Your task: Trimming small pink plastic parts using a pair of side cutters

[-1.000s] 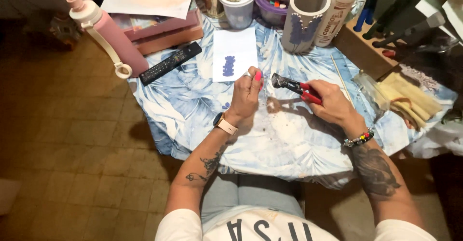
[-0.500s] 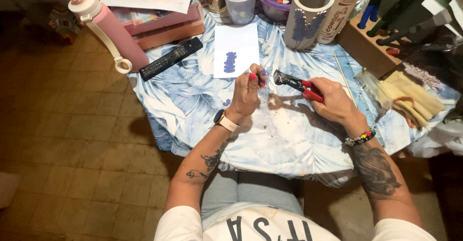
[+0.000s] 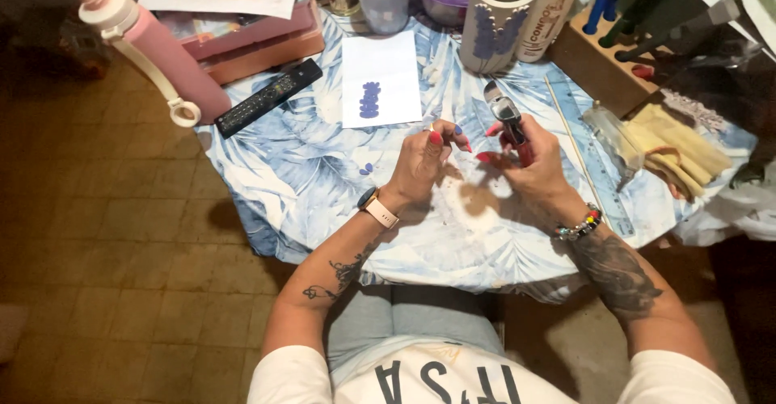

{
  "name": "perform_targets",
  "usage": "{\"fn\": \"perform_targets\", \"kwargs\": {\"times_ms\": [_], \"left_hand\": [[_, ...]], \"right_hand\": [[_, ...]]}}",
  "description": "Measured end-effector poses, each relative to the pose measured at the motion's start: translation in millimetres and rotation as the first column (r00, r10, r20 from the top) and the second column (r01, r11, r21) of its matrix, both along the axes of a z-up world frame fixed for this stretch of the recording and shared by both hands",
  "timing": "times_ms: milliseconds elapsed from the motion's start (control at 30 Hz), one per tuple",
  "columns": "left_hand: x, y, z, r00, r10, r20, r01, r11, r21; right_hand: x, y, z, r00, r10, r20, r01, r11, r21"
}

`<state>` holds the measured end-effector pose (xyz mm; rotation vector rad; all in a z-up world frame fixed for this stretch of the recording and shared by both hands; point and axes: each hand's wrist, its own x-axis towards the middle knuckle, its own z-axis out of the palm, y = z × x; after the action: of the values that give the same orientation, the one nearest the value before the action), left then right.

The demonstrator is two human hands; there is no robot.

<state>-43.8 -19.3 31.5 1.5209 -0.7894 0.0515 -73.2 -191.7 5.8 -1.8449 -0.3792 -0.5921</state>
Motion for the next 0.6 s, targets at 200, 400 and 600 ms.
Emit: {"fn": "perform_targets", "kwargs": {"times_ms": [200,400,600], "left_hand": [[2,-10,-23,0.995,-0.088,-0.042,0.09,0.995,0.048],[-10,-9,15,0.991,-0.123,-0.049,0.128,0.986,0.109],[-7,-11,0,0.992,-0.12,-0.046,0.124,0.988,0.094]], "right_hand": [[-2,2,-7,0.994,-0.059,0.094,0.058,0.998,0.008],[1,0,-8,0.987,-0.086,0.139,0.093,0.995,-0.047],[7,-9,-24,0.978,-0.104,0.18,0.124,0.987,-0.106]]}}
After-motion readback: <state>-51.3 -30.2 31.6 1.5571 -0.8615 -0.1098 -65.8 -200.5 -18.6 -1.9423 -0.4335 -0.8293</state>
